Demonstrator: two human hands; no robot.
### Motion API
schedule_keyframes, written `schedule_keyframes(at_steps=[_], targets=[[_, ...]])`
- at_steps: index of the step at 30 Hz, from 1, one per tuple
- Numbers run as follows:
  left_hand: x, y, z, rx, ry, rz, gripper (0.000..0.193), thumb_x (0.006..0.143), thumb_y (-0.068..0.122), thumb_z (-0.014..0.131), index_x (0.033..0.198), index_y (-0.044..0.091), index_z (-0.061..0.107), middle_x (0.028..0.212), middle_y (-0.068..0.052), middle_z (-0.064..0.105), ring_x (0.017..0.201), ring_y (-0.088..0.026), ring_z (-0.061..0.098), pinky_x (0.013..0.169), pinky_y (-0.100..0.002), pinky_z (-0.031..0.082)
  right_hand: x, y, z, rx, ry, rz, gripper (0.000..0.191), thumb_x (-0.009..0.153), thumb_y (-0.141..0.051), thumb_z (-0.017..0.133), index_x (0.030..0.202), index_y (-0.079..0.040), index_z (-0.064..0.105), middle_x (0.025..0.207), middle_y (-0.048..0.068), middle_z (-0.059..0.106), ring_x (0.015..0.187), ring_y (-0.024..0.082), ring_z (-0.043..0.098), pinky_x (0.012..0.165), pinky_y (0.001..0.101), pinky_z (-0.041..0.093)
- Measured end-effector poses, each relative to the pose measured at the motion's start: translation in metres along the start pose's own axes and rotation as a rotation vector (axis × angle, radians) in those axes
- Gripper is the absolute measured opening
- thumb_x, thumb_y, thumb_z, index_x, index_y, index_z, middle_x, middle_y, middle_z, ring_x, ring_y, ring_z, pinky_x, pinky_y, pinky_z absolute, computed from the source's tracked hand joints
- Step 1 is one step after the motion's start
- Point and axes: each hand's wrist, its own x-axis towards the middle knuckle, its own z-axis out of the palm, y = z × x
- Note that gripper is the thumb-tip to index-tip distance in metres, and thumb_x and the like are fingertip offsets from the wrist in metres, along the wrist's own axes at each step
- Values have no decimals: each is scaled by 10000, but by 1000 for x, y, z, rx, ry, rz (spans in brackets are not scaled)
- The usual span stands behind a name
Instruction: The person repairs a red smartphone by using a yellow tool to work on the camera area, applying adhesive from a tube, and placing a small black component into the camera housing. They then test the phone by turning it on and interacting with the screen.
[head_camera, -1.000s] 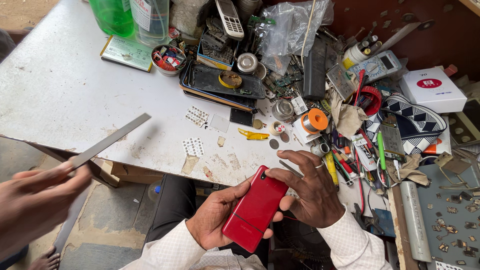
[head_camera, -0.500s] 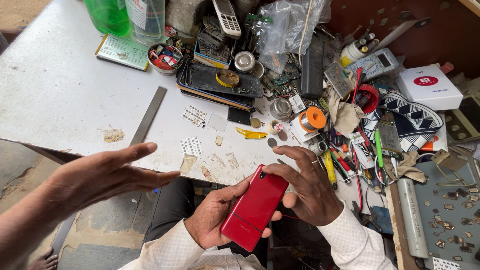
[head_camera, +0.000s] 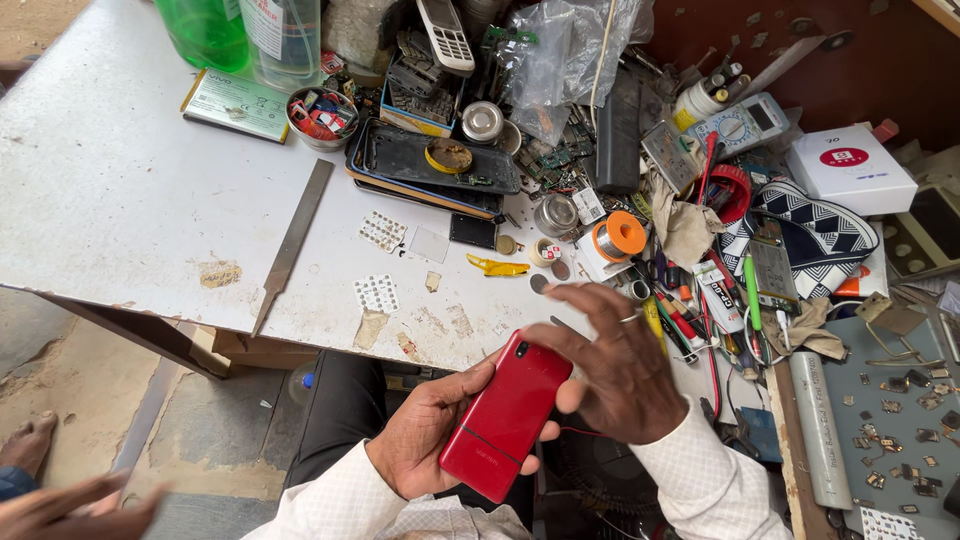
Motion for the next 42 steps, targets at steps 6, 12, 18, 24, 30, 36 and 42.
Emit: schedule_keyframes(at_steps=[6,12,18,24,30,36,42], targets=[[-1,1,3,10,47,-6,549,1087,367,426,1544,65,445,1443,-240,563,1213,-422,644,912,-569,589,-16,7,-1,195,141,363,609,983,-684,460,1031,-127,701,1235,127,659,1185,309,637,977,459,519],[-2,2,6,-11,52,-29,571,1085,379,418,1544,39,437,1449,-234,566,1211,-425,642,905,-571,594,-24,9,5,315,115,285,702,993,-740,411,1042,-79,640,1207,130,683,1147,294,688,933,443,558],[-1,0,5,17,65,19,563,1093,376,440,1547,42,431,1416,-258,564,1204,-432,651,897,-566,602,-24,-4,6,132,87,58,653,1027,-678,302,1267,-234,715,1317,107,659,1235,313,652,1019,475,532],[-1,0,5,51,127,42,559,1070,345,447,1553,64,422,1416,-260,588,1170,-445,661,859,-573,607,-22,-6,0,154,104,159,765,1054,-672,189,1356,-146,655,1387,144,605,1284,364,607,1072,516,472],[0,-1,4,142,145,68,547,1060,316,443,1577,145,401,1424,-235,584,1150,-437,678,852,-550,615,-23,-9,13,185,183,324,486,976,-502,577,1203,-92,703,1307,144,677,1198,314,665,994,437,532],[-1,-2,4,52,60,22,576,1089,360,412,1576,53,393,1475,-262,540,1172,-452,658,873,-566,609,-32,-15,23,546,290,596,328,879,-318,786,1037,-63,653,1127,114,732,1006,215,717,884,346,582],[-1,-2,6,50,69,37,557,1081,357,420,1557,68,414,1470,-255,540,1172,-447,659,873,-571,607,-32,-22,26,469,275,564,298,937,-311,722,1121,-79,696,1086,81,750,938,193,737,819,323,603]])
